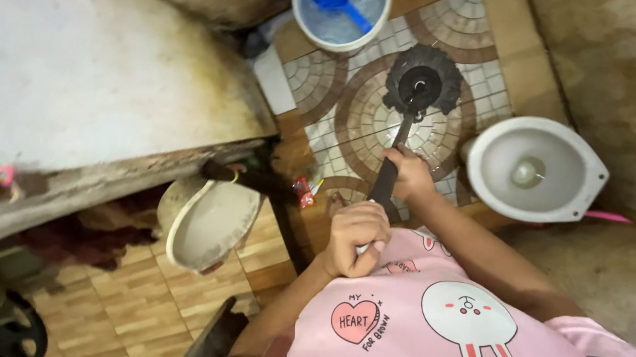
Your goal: The person uses a brush and a plunger-like tool to clean a floor drain and a toilet bowl.
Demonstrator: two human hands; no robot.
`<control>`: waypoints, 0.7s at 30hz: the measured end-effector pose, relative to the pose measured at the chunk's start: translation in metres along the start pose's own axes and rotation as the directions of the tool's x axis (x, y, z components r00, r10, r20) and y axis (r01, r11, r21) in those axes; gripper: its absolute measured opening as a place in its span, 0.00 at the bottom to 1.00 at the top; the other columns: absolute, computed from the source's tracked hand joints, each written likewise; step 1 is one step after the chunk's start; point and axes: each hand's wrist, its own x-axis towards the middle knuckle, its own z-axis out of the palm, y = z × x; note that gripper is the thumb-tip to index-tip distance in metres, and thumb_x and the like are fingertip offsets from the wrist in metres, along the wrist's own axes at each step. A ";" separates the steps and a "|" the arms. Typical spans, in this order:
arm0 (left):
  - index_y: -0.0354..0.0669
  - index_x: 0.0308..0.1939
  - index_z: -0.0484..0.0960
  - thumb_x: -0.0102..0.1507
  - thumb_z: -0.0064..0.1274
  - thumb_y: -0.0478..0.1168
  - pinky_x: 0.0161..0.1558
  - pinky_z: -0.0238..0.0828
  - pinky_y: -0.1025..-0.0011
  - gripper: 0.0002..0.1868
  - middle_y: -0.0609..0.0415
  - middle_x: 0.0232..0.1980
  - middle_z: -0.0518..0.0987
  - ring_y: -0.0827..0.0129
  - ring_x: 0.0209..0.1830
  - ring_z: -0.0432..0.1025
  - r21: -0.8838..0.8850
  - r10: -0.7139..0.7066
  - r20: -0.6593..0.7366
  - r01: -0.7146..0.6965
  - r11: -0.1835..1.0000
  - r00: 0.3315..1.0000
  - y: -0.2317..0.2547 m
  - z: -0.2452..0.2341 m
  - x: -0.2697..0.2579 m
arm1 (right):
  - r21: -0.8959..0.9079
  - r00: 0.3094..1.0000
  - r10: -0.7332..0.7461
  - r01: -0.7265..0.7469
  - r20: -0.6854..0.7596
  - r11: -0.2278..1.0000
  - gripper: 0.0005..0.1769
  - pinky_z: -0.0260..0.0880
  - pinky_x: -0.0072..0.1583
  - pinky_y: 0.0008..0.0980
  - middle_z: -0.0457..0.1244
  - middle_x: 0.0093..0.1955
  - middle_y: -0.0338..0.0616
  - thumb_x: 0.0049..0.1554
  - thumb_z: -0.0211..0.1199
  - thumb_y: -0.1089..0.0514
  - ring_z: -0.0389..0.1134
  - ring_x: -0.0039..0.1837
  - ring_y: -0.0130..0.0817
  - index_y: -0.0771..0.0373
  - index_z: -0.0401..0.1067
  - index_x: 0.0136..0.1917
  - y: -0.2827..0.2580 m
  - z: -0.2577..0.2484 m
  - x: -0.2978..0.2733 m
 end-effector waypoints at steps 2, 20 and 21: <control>0.37 0.26 0.74 0.53 0.48 0.29 0.41 0.73 0.61 0.02 0.49 0.29 0.75 0.54 0.31 0.73 0.044 0.002 -0.030 -0.001 0.999 1.000 0.009 -0.012 -0.015 | -0.002 0.989 -0.147 0.147 -0.006 0.989 0.26 0.72 0.56 0.51 0.68 0.55 0.53 0.47 0.68 0.58 0.69 0.58 0.64 0.55 0.71 0.60 -0.013 0.014 0.000; 0.34 0.25 0.74 0.53 0.49 0.30 0.39 0.73 0.62 0.02 0.46 0.28 0.75 0.53 0.30 0.73 0.216 -0.007 -0.297 0.074 0.974 0.955 0.073 -0.091 -0.137 | 0.246 0.928 -0.304 0.250 0.214 0.937 0.25 0.70 0.49 0.49 0.63 0.51 0.60 0.47 0.70 0.55 0.69 0.48 0.60 0.62 0.71 0.57 -0.155 0.106 -0.012; 0.33 0.25 0.74 0.53 0.49 0.30 0.39 0.73 0.62 0.02 0.46 0.28 0.75 0.53 0.30 0.73 0.219 -0.009 -0.310 0.081 0.972 0.951 0.076 -0.094 -0.144 | 0.255 0.916 -0.338 0.282 0.214 0.925 0.27 0.70 0.50 0.49 0.63 0.52 0.62 0.46 0.70 0.56 0.69 0.48 0.61 0.62 0.70 0.59 -0.155 0.114 -0.014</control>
